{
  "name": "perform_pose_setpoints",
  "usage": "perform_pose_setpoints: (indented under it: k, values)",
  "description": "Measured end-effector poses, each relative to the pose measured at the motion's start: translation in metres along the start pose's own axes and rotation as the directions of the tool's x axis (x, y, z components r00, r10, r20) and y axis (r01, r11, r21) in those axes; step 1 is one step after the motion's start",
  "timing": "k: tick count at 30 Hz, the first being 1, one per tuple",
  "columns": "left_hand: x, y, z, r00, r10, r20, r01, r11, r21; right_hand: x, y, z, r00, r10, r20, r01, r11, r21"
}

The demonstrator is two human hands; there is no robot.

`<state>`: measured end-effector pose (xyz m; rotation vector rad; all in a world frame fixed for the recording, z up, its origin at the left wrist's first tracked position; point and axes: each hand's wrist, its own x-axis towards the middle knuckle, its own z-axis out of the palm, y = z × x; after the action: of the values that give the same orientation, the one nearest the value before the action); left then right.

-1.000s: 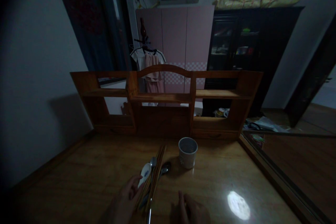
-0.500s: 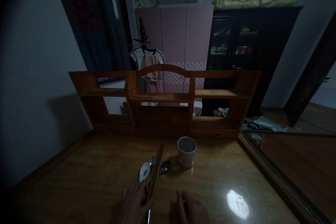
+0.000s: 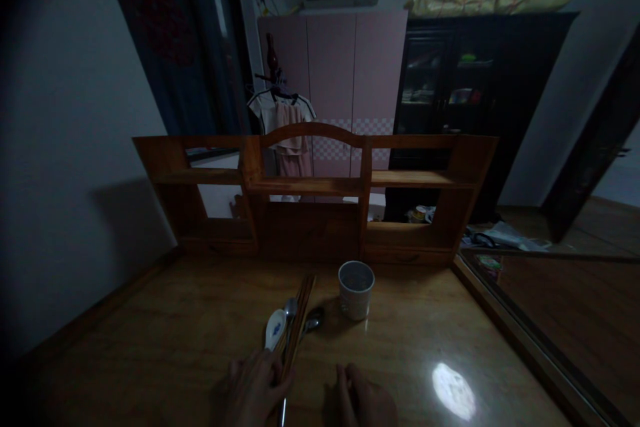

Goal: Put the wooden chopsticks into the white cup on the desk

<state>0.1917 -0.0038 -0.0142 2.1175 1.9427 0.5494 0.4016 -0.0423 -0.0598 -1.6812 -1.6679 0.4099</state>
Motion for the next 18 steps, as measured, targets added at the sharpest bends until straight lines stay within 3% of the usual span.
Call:
perform_pose_setpoints:
  k: [7,13,18]
  values:
    - [-0.001,0.003,-0.006,0.998,-0.052,0.031,0.053,0.997,-0.055,-0.001,-0.005,-0.001,0.997,-0.016,-0.07,0.018,0.999,0.03]
    - [-0.006,0.019,-0.033,0.993,-0.113,0.041,0.116,0.99,-0.085,-0.002,-0.005,-0.002,0.998,-0.029,-0.058,0.029,1.0,0.007]
    - [0.0,0.014,-0.035,0.996,-0.085,0.041,0.093,0.954,-0.284,-0.001,-0.009,-0.004,0.998,-0.01,-0.068,0.012,0.999,0.031]
